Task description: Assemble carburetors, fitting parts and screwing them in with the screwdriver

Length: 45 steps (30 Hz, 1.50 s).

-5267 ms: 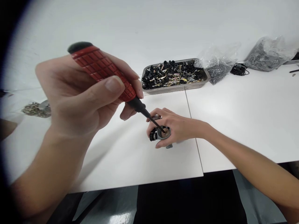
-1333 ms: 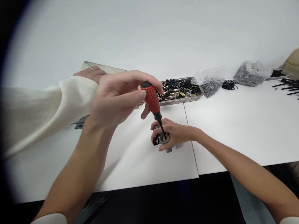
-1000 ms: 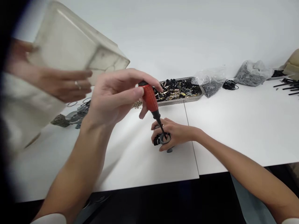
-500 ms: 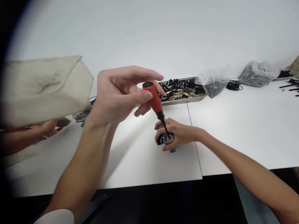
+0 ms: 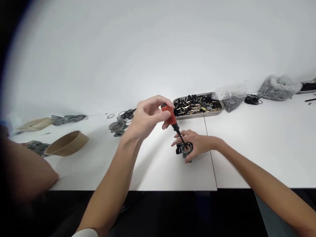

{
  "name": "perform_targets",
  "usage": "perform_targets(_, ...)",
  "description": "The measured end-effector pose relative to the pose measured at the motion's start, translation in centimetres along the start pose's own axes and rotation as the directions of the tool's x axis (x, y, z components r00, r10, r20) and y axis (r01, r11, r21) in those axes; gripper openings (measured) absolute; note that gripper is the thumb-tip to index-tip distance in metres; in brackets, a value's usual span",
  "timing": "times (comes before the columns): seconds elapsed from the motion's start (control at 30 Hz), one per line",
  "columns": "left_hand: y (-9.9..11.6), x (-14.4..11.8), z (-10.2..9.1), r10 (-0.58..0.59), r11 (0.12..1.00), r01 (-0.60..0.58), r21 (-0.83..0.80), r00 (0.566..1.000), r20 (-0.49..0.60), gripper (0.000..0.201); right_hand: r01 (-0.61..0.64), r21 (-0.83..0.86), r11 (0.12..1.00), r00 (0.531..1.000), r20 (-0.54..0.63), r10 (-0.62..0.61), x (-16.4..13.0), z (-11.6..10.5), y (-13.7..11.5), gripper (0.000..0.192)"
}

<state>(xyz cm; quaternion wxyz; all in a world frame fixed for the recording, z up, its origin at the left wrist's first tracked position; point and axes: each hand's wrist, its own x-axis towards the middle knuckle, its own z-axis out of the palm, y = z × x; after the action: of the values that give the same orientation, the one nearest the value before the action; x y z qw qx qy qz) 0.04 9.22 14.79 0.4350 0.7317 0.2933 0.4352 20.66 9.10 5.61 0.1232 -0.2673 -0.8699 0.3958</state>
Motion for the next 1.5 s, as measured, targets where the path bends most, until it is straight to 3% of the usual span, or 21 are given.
perform_targets(0.07,0.1,-0.1,0.2,-0.026,0.999,0.028,0.027,0.998,-0.064,0.031,0.002,-0.032,0.999,0.997,-0.075,-0.005,-1.0,-2.4,-0.9,0.073)
perform_targets(0.13,0.2,-0.2,0.4,-0.04,0.998,0.043,0.035,0.994,-0.097,0.044,0.034,-0.012,0.999,0.957,-0.288,-0.036,-2.0,-5.0,-2.7,0.05)
perform_targets(0.2,0.3,-0.2,0.8,-0.047,0.999,0.048,0.017,0.994,-0.097,0.052,0.106,0.013,0.994,0.83,-0.553,-0.081,-2.5,-7.0,-5.4,0.031)
perform_targets(0.23,0.4,-0.2,1.0,-0.047,0.999,0.048,0.0,0.995,-0.093,0.054,0.148,-0.003,0.989,0.769,-0.629,-0.117,-2.6,-7.7,-6.9,0.027)
perform_targets(0.27,0.4,-0.1,1.2,-0.045,0.999,0.044,-0.019,0.995,-0.086,0.054,0.179,-0.033,0.983,0.747,-0.646,-0.157,-2.4,-8.1,-8.3,0.024)
perform_targets(0.33,0.4,-0.1,1.6,-0.036,0.998,0.032,-0.054,0.997,-0.062,0.051,0.209,-0.097,0.973,0.802,-0.552,-0.228,-1.8,-8.4,-10.6,0.019)
perform_targets(0.43,0.3,-0.1,2.0,-0.028,0.996,0.025,-0.088,0.999,-0.028,0.044,0.19,-0.174,0.966,0.901,-0.361,-0.242,-0.9,-8.5,-12.0,0.016)
perform_targets(0.5,0.3,-0.2,2.1,-0.036,0.994,0.034,-0.101,0.999,-0.011,0.04,0.16,-0.236,0.959,0.92,-0.316,-0.231,-0.5,-8.8,-12.0,0.014)
perform_targets(0.63,0.5,-0.5,2.2,-0.06,0.992,0.062,-0.111,0.998,0.021,0.036,0.134,-0.289,0.948,0.909,-0.346,-0.234,-0.2,-9.1,-11.7,0.011)
perform_targets(0.77,0.6,-0.7,2.0,-0.066,0.994,0.067,-0.092,0.998,0.024,0.033,0.151,-0.193,0.97,0.83,-0.507,-0.23,-0.3,-7.5,-10.2,0.014)
perform_targets(0.87,0.4,-0.7,1.9,-0.039,0.996,0.038,-0.076,0.999,-0.011,0.041,0.188,0.031,0.982,0.741,-0.661,-0.121,-1.3,-4.8,-6.9,0.024)
perform_targets(0.9,0.3,-0.6,1.9,-0.022,0.997,0.02,-0.077,0.999,-0.023,0.045,0.194,0.116,0.974,0.741,-0.668,-0.068,-1.7,-3.8,-5.5,0.03)
perform_targets(0.97,0.2,-0.5,1.9,0.009,0.997,-0.012,-0.074,0.999,-0.032,0.047,0.118,0.217,0.969,0.827,-0.561,0.025,-2.4,-1.5,-3.1,0.04)
perform_targets(1.0,0.1,-0.4,1.9,0.022,0.997,-0.024,-0.068,0.999,-0.034,0.044,0.045,0.206,0.977,0.881,-0.469,0.058,-2.6,-0.4,-2.2,0.044)
perform_targets(1.07,-0.1,-0.2,2.0,0.043,0.998,-0.046,-0.046,0.998,-0.05,0.039,-0.028,0.115,0.993,0.928,-0.365,0.068,-2.5,1.7,-0.8,0.043)
perform_targets(1.17,-0.2,0.1,2.1,0.094,0.996,-0.094,0.004,0.99,-0.102,0.035,0.026,0.027,0.999,0.899,-0.438,-0.012,-2.0,3.7,0.1,0.035)
perform_targets(1.27,0.0,0.3,2.0,0.138,0.99,-0.135,0.028,0.981,-0.134,0.028,0.077,0.028,0.997,0.856,-0.514,-0.052,-1.7,4.3,0.6,0.033)
perform_targets(1.43,1.2,0.4,1.5,0.114,0.993,-0.114,-0.018,0.993,0.029,0.021,0.09,0.039,0.995,0.853,-0.519,-0.057,-1.8,4.1,1.0,0.034)
perform_targets(1.5,1.4,0.3,1.6,0.108,0.994,-0.106,-0.031,0.993,0.047,0.019,0.088,0.044,0.995,0.854,-0.518,-0.052,-1.8,4.1,0.9,0.034)
